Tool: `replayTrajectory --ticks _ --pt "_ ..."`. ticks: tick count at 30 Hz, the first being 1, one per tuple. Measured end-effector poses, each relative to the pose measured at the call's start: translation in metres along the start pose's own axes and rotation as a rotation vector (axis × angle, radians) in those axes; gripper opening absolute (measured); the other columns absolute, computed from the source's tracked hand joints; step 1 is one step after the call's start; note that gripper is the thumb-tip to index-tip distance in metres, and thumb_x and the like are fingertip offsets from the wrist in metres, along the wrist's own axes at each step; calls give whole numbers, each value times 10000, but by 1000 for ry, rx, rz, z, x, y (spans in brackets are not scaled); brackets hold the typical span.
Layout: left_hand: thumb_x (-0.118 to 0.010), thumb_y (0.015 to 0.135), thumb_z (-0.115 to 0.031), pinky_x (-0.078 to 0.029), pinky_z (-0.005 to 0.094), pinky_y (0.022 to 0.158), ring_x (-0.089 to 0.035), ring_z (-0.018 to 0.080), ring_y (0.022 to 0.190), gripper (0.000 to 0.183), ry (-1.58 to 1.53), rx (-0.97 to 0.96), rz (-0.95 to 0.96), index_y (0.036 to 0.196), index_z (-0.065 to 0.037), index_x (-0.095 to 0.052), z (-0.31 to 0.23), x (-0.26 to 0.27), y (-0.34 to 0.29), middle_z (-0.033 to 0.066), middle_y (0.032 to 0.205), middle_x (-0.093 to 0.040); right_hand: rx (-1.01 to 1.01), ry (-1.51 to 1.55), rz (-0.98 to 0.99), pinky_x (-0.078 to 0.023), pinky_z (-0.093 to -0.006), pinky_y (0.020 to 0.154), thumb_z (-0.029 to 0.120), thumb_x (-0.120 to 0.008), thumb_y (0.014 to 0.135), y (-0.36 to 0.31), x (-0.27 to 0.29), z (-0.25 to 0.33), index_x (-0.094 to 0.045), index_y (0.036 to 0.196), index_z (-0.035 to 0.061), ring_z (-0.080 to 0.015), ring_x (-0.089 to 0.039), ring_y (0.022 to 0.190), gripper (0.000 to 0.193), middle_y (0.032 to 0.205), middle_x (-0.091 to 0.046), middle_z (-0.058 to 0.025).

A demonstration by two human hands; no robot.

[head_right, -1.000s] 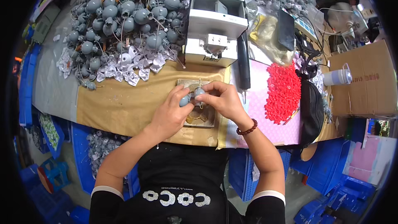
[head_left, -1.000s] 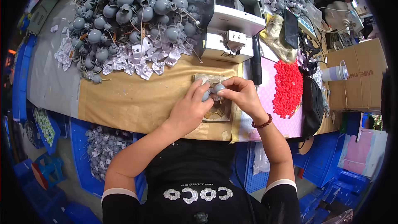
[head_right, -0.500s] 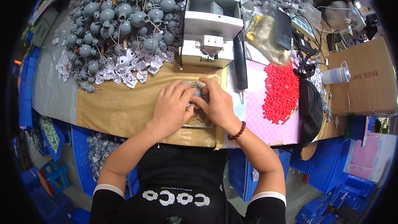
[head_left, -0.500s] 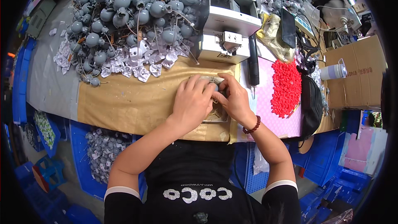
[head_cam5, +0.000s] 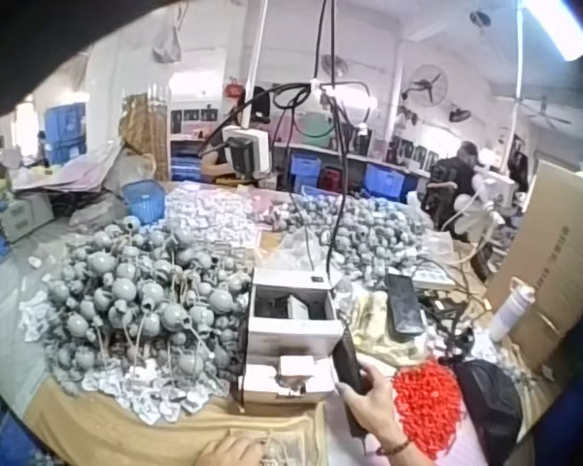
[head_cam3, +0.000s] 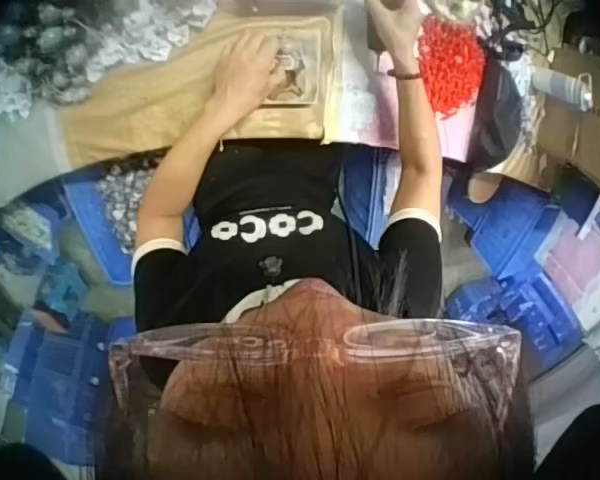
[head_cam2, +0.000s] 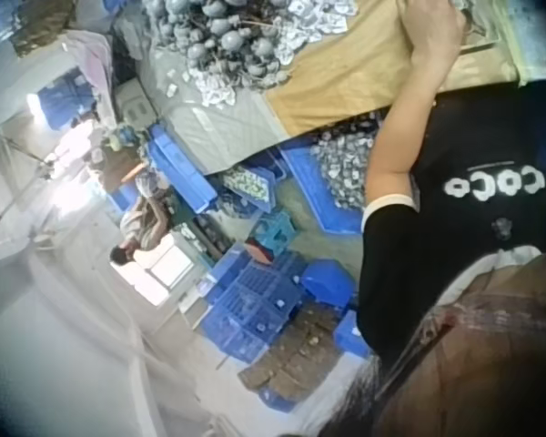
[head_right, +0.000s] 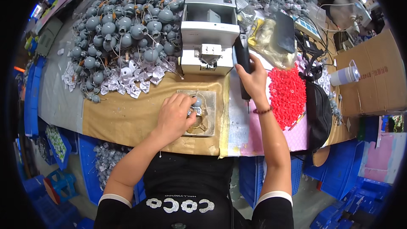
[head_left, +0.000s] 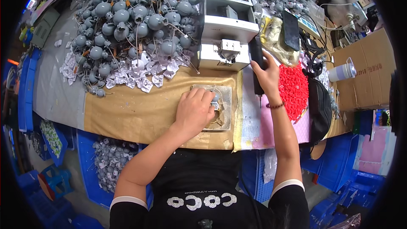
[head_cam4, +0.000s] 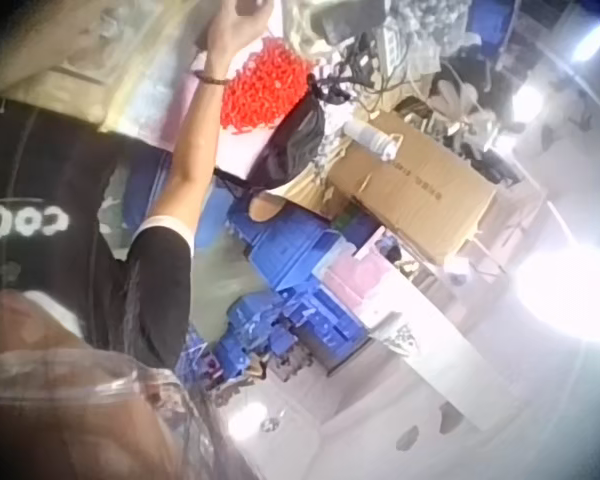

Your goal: Assembling small spherical components using a pneumatic screwdriver and an assembly jig at a factory workstation.

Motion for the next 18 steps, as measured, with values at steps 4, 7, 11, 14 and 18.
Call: replayTrajectory --ticks 4,7,11,14,18 --pt "-771 781 -121 -470 421 864 -607 290 1044 352 -7 -7 -9 1106 -64 -648 2 -2 -4 88 1039 -626 476 372 -481 -524 -274 827 -55 -727 867 -41 40 94 -332 1495 2 -160 -641 912 744 1041 -631 -85" --pt "-774 774 -116 -469 430 866 -603 301 1057 392 -16 2 5 1138 -57 -641 3 1 -4 92 1050 -624 451 844 -104 -547 -296 807 -112 -697 863 -27 41 162 -341 1473 -20 -167 -668 826 712 901 -660 -82" --pt "-774 771 -114 -473 437 865 -607 313 1054 390 -58 16 8 1136 -48 -654 0 0 -1 100 1051 -633 484 846 -22 -544 -277 695 -84 -722 879 6 13 180 -438 1400 -32 -143 -662 720 596 793 -657 -47" --pt "-773 776 -120 -480 440 860 -613 315 1042 372 -57 17 -13 1123 -46 -660 2 -1 0 107 1033 -641 451 718 -13 -553 -330 748 -61 -724 859 29 -6 185 -456 1371 -51 -172 -681 725 578 820 -672 -60" --pt "-775 770 -120 -489 446 846 -621 317 1021 367 -37 13 -24 1110 -46 -658 1 -2 0 109 1012 -646 245 528 56 -537 -302 707 7 -717 872 48 -30 177 -466 1400 -81 -145 -660 688 591 793 -691 -66"
Point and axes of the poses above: each hand's wrist, its own y-axis towards the middle knuckle, its own x-axis out of the back of the hand, z = x × y, the point moved 5 cm from there along y, towards the middle knuckle
